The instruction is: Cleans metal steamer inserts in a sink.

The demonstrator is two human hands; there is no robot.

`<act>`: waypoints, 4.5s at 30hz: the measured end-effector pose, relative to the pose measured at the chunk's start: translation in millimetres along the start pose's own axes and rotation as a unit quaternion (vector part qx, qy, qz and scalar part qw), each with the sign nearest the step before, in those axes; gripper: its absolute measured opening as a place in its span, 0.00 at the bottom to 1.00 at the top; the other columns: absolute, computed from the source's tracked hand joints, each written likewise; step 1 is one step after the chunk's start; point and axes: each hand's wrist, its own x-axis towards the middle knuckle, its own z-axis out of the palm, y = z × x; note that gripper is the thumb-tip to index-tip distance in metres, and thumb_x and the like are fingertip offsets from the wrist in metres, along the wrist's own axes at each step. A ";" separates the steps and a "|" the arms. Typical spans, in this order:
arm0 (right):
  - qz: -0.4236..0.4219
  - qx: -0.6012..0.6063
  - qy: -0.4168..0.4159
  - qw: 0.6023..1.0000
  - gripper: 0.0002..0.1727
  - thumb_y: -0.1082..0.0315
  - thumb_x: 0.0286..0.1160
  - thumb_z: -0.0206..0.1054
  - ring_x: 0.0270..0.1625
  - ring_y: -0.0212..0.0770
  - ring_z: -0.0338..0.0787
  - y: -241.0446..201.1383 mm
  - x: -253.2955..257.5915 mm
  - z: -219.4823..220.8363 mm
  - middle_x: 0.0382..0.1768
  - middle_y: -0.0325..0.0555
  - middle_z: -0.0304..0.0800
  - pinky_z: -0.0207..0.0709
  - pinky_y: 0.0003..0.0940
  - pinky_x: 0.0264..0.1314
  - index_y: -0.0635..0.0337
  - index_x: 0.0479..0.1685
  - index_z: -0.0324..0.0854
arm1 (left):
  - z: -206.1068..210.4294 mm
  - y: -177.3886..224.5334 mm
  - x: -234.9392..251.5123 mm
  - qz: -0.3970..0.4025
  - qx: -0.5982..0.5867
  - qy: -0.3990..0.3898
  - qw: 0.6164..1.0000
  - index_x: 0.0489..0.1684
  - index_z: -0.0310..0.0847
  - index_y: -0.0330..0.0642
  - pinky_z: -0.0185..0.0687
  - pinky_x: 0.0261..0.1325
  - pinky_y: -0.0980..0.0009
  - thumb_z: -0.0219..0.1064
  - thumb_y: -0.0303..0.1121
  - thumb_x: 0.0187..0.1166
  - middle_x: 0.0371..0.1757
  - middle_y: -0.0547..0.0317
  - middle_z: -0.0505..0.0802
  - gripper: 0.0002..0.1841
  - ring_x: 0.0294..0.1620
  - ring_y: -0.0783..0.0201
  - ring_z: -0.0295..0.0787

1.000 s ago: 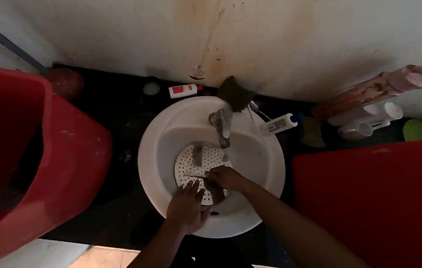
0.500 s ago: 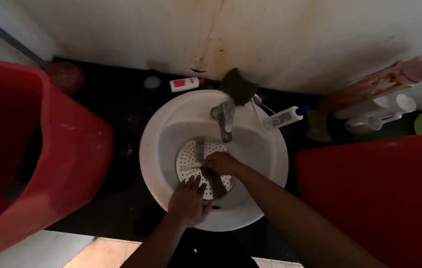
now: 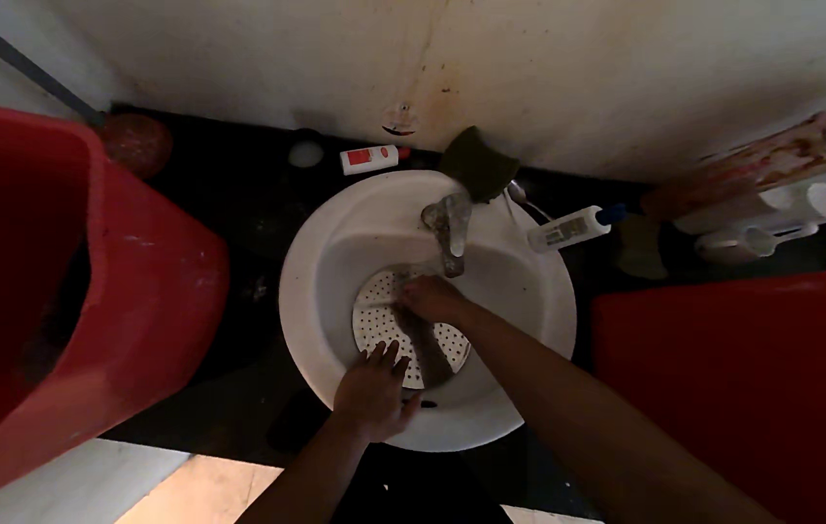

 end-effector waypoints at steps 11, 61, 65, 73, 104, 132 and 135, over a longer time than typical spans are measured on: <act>-0.051 -0.055 -0.057 0.996 0.22 0.48 0.90 0.58 0.60 0.53 0.91 -3.3 4.0 -2.3 0.53 0.52 0.94 0.78 0.63 0.66 0.53 0.54 0.93 | 0.3 -0.7 0.5 0.000 0.002 -0.004 1.000 0.95 0.54 0.51 0.44 0.92 0.40 0.38 0.68 0.86 0.98 0.55 0.52 0.42 0.97 0.46 0.43; 0.178 0.037 0.063 0.981 0.25 0.41 0.87 0.58 0.64 0.57 0.89 28.5 -80.2 9.8 0.58 0.52 0.93 0.78 0.65 0.67 0.48 0.59 0.91 | 0.4 -2.9 -2.9 0.069 0.028 -0.052 0.996 0.89 0.65 0.47 0.66 0.82 0.42 0.29 0.64 0.90 0.94 0.63 0.64 0.40 0.94 0.48 0.56; 0.145 -0.009 0.057 0.988 0.24 0.41 0.88 0.56 0.65 0.56 0.89 17.1 -66.3 14.3 0.59 0.50 0.93 0.79 0.65 0.65 0.44 0.61 0.90 | 0.1 -2.3 -1.9 0.074 0.037 -0.045 0.996 0.87 0.66 0.46 0.70 0.80 0.42 0.29 0.64 0.90 0.93 0.62 0.66 0.40 0.92 0.48 0.60; 0.126 -0.023 0.082 0.988 0.25 0.43 0.90 0.53 0.65 0.58 0.89 18.9 -39.3 6.2 0.58 0.52 0.92 0.80 0.67 0.64 0.47 0.61 0.89 | 0.1 -4.3 -1.8 0.075 0.033 -0.046 0.996 0.87 0.67 0.46 0.69 0.81 0.42 0.29 0.64 0.90 0.94 0.62 0.65 0.40 0.93 0.48 0.59; 0.130 -0.042 0.052 0.989 0.27 0.40 0.89 0.54 0.64 0.58 0.89 8.3 -23.2 1.5 0.58 0.54 0.92 0.80 0.67 0.62 0.49 0.57 0.91 | -3.2 -3.6 -0.9 0.071 0.036 -0.061 0.995 0.89 0.65 0.47 0.70 0.80 0.42 0.29 0.65 0.89 0.94 0.62 0.64 0.41 0.92 0.47 0.61; 0.292 0.154 0.261 0.907 0.23 0.51 0.95 0.49 0.40 0.52 0.92 56.2 -184.4 11.8 0.40 0.53 0.92 0.84 0.58 0.46 0.55 0.54 0.87 | -73.4 -32.9 78.0 -0.200 -0.128 0.080 0.968 0.91 0.53 0.42 0.75 0.72 0.34 0.81 0.54 0.67 0.72 0.28 0.81 0.54 0.74 0.31 0.78; 0.281 0.148 0.233 0.919 0.23 0.48 0.94 0.49 0.52 0.56 0.92 54.6 -165.6 17.0 0.47 0.53 0.93 0.82 0.64 0.54 0.51 0.59 0.87 | -40.7 -22.2 24.1 -0.129 -0.009 0.138 0.982 0.89 0.64 0.46 0.63 0.82 0.36 0.70 0.48 0.79 0.87 0.30 0.66 0.37 0.87 0.32 0.62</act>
